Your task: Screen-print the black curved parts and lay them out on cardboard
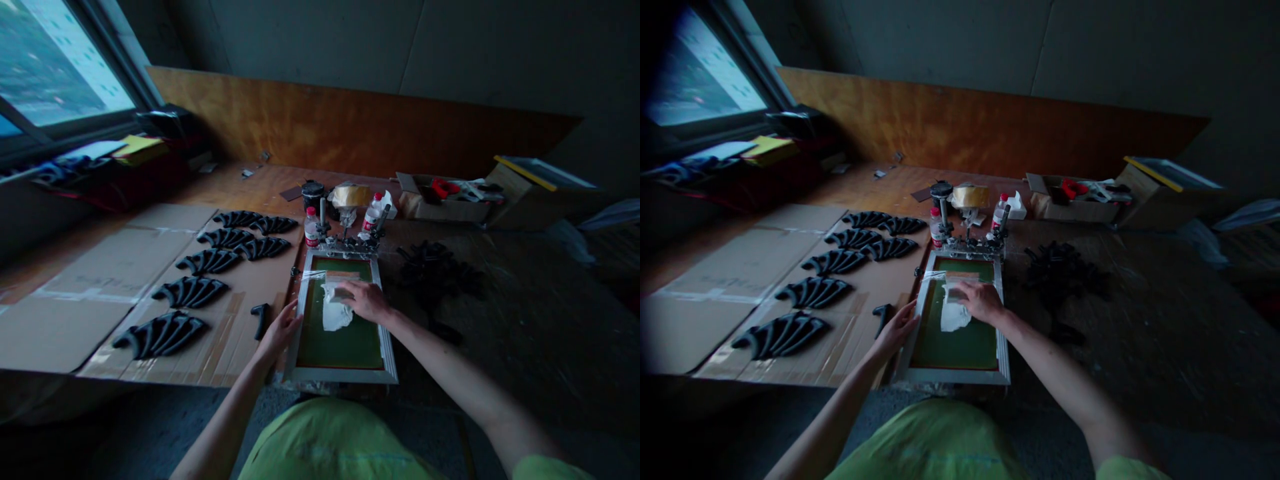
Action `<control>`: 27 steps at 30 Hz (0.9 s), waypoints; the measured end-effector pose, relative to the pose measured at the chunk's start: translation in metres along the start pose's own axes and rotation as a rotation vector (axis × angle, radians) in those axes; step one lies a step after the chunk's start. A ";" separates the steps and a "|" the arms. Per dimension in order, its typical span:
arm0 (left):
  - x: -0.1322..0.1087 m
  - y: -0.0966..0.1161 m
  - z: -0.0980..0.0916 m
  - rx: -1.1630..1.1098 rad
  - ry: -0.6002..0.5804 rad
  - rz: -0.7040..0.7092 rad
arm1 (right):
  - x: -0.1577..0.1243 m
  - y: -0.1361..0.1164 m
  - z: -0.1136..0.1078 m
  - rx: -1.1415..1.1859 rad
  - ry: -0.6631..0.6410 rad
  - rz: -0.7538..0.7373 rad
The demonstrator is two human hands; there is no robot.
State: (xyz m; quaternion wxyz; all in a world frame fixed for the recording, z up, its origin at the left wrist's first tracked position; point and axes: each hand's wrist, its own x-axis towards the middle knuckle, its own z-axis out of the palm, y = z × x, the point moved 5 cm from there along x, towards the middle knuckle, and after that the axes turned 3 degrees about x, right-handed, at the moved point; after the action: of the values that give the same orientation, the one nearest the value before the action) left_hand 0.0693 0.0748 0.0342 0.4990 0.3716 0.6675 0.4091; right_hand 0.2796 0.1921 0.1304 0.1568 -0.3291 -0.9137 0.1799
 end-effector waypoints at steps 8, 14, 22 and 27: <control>-0.020 0.101 -0.023 -0.103 0.086 0.100 | 0.000 0.091 -0.089 0.066 0.423 0.404; 0.008 0.188 -0.019 -0.309 0.219 0.453 | -0.046 0.081 -0.009 0.075 0.163 0.347; -0.013 0.119 0.036 -0.255 0.105 0.125 | -0.048 0.032 0.061 -0.042 -0.067 0.475; -0.046 0.033 0.090 -0.354 -0.153 -0.255 | -0.046 -0.031 0.055 0.115 0.093 0.207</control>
State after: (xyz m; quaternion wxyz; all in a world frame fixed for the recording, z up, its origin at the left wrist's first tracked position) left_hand 0.1701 0.0620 0.0663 0.6533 0.2211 0.5868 0.4242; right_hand 0.2745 0.1273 0.0877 0.1983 -0.4200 -0.8547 0.2318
